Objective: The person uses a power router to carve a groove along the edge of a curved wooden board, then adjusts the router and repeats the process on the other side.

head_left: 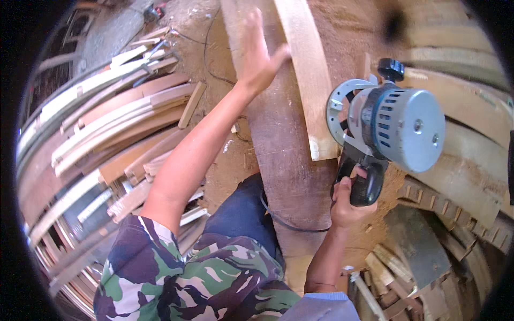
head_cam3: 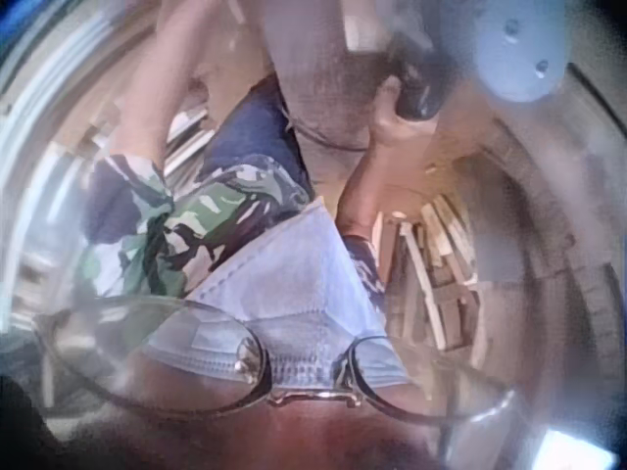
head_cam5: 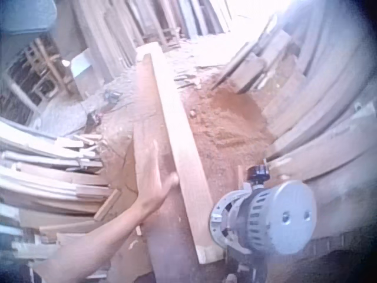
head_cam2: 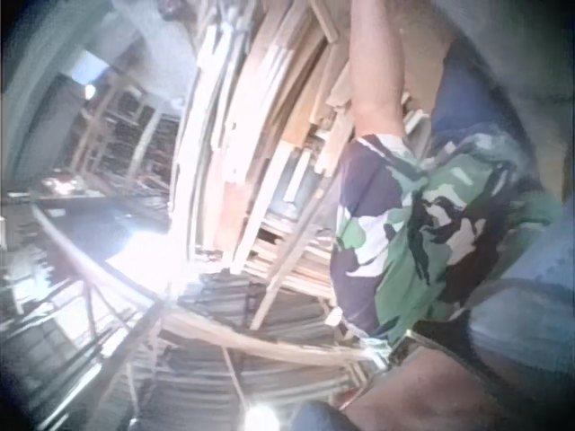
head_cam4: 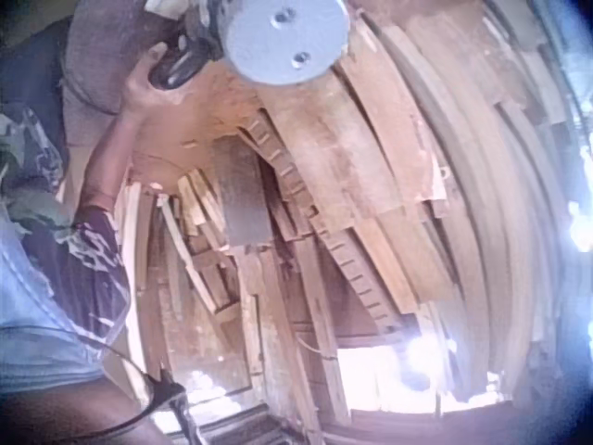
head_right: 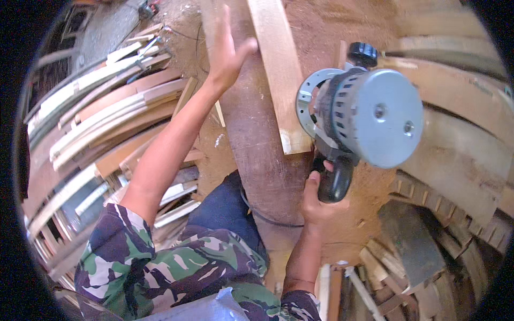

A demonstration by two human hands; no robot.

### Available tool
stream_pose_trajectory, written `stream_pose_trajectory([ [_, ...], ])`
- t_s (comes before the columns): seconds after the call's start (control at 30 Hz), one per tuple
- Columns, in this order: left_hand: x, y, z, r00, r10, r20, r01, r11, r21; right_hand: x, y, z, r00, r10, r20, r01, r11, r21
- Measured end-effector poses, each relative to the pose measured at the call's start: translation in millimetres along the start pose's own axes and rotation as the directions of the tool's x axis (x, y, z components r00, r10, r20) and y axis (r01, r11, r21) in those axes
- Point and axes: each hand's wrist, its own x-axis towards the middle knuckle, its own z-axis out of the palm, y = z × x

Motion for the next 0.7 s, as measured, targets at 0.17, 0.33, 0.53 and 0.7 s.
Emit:
stream_pose_trajectory([
  [0.17, 73, 43, 55, 0.944, -0.323, -0.074, 0.329, 0.892, 0.31, 4, -33, -19, 0.96, 0.231, -0.16, -0.222, 0.972, 0.073],
  [0.33, 70, 17, 52, 0.983, -0.174, -0.064, 0.185, 0.921, 0.343, -2, -20, -56, 0.89, 0.354, -0.288, -0.367, 0.93, 0.011],
  [0.53, 66, 10, 36, 0.993, -0.122, -0.002, 0.118, 0.955, 0.271, -11, 4, -72, 0.826, 0.424, -0.371, -0.425, 0.901, 0.086],
  [0.7, 62, -17, 24, 0.98, -0.179, 0.092, 0.173, 0.983, 0.065, -12, 19, -76, 0.822, 0.423, -0.381, -0.436, 0.898, 0.054],
])
